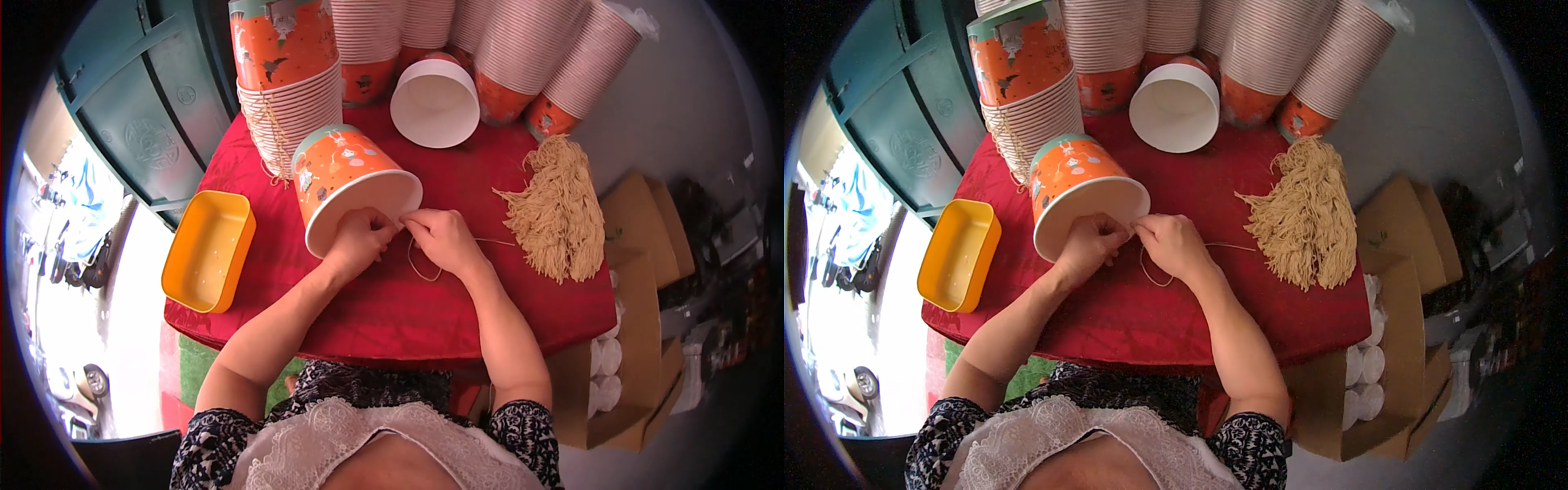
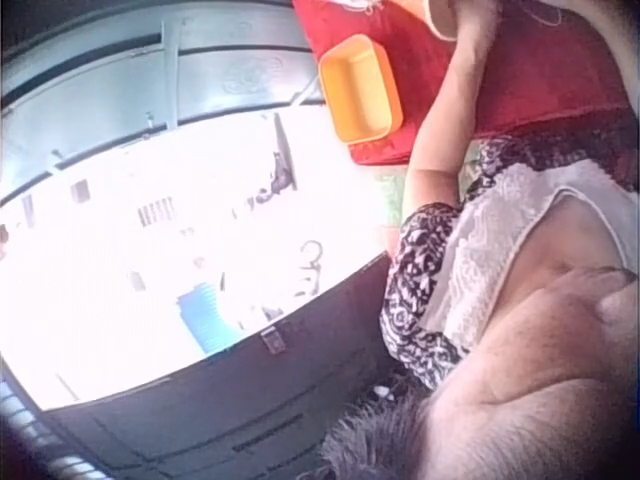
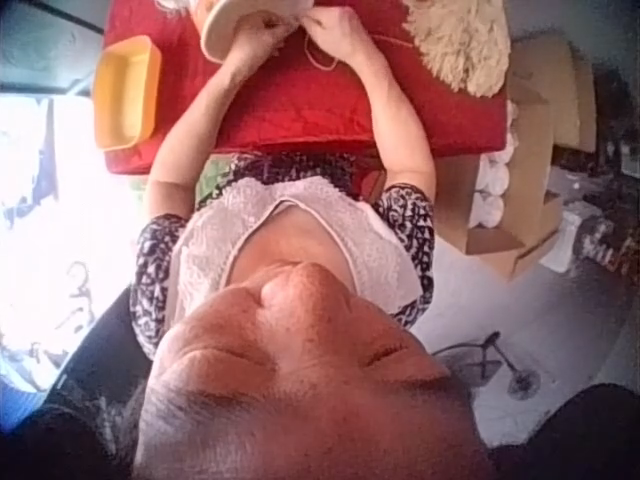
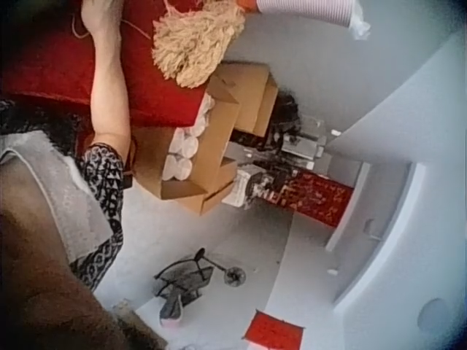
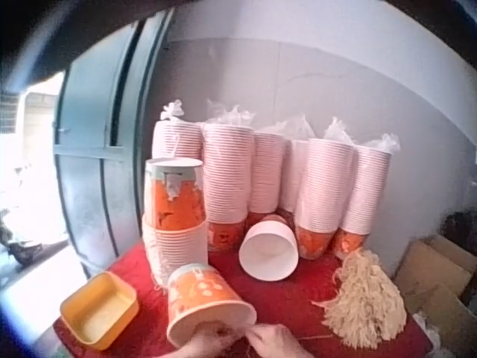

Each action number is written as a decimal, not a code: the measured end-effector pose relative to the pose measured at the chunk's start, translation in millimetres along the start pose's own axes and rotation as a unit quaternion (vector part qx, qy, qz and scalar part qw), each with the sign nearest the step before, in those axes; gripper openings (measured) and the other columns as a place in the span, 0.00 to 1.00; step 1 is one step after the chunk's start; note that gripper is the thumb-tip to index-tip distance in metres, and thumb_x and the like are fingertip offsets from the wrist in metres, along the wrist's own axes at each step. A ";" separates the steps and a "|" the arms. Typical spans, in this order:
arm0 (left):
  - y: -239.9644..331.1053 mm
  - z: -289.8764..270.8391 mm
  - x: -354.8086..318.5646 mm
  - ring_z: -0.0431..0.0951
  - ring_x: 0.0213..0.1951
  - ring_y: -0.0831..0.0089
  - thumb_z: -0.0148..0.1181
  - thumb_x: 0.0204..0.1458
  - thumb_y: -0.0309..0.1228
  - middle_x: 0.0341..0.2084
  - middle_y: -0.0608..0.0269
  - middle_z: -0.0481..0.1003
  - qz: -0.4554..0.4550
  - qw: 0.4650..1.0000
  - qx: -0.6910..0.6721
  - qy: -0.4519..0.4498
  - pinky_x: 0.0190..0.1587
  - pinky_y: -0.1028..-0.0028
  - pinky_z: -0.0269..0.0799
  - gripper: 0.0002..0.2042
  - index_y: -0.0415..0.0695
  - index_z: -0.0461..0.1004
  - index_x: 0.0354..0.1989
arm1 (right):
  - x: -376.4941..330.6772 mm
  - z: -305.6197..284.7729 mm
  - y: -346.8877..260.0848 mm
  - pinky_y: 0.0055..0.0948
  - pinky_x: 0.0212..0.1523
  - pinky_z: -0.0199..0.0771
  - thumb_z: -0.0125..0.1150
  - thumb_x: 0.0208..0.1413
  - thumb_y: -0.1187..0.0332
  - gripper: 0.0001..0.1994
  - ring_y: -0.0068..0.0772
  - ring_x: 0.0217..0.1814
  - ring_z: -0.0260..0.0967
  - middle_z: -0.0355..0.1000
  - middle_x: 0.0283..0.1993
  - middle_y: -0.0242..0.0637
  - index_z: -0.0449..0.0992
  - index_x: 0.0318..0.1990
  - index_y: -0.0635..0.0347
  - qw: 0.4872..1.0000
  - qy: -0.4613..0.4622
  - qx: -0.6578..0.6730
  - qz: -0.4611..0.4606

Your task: Thread strings through pre-punched holes in the rim of paper buckets to attach handles for manual assembly.

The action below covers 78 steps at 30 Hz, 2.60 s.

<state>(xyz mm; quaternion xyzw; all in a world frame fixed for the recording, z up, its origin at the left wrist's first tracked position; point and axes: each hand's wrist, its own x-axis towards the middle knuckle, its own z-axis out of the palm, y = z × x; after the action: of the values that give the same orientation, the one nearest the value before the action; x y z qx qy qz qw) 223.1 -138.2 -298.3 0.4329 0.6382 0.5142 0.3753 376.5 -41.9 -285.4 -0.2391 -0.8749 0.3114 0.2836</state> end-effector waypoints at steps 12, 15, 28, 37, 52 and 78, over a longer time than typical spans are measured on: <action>-10.9 4.7 -2.4 0.79 0.34 0.57 0.65 0.46 0.25 0.29 0.49 0.78 0.173 0.968 0.178 0.036 0.38 0.65 0.74 0.07 0.35 0.77 0.31 | -9.8 -5.1 -25.4 0.38 0.29 0.74 0.61 0.52 0.72 0.05 0.47 0.31 0.77 0.75 0.28 0.49 0.79 0.33 0.64 0.986 -0.035 0.047 -0.155; -8.1 4.8 -3.1 0.80 0.34 0.56 0.64 0.46 0.23 0.29 0.49 0.78 0.152 0.975 0.160 0.036 0.38 0.64 0.74 0.05 0.35 0.77 0.30 | -9.3 -5.1 -26.2 0.35 0.29 0.75 0.59 0.54 0.73 0.05 0.46 0.30 0.77 0.75 0.27 0.49 0.79 0.33 0.65 0.990 -0.023 0.075 -0.120; -11.7 0.9 -3.0 0.77 0.26 0.64 0.62 0.48 0.21 0.25 0.53 0.76 0.149 0.983 0.106 0.006 0.30 0.68 0.73 0.03 0.36 0.75 0.29 | -3.3 18.6 7.1 0.49 0.36 0.76 0.54 0.57 0.70 0.13 0.56 0.36 0.75 0.76 0.33 0.54 0.75 0.48 0.60 1.000 -0.009 0.006 -0.001; -8.9 0.3 -2.0 0.77 0.26 0.66 0.62 0.48 0.21 0.24 0.51 0.76 0.099 0.990 0.101 -0.004 0.29 0.67 0.72 0.03 0.35 0.75 0.30 | -0.3 21.9 10.3 0.50 0.35 0.74 0.55 0.57 0.70 0.07 0.57 0.36 0.75 0.75 0.31 0.53 0.73 0.38 0.63 1.000 -0.019 -0.007 0.010; -3.8 -8.1 1.7 0.72 0.22 0.74 0.55 0.50 0.20 0.24 0.59 0.72 -0.013 1.000 -0.006 -0.011 0.22 0.76 0.70 0.03 0.35 0.71 0.33 | -3.4 19.2 5.4 0.44 0.34 0.75 0.58 0.55 0.71 0.06 0.53 0.35 0.75 0.75 0.30 0.51 0.76 0.38 0.63 0.999 -0.020 0.043 -0.021; -14.9 2.6 -1.1 0.77 0.38 0.48 0.53 0.47 0.20 0.35 0.43 0.73 0.282 0.862 0.408 0.106 0.37 0.57 0.76 0.09 0.37 0.67 0.37 | 3.2 39.5 10.3 0.39 0.43 0.77 0.57 0.51 0.80 0.10 0.51 0.42 0.76 0.75 0.41 0.53 0.79 0.41 0.66 0.995 0.089 0.022 -0.028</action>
<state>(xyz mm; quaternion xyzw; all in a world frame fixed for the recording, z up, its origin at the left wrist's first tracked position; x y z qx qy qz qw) 223.4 -139.7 -313.3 0.6513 0.6778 0.3347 -0.0659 351.2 -49.1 -316.7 -0.2350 -0.8452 0.3002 0.3746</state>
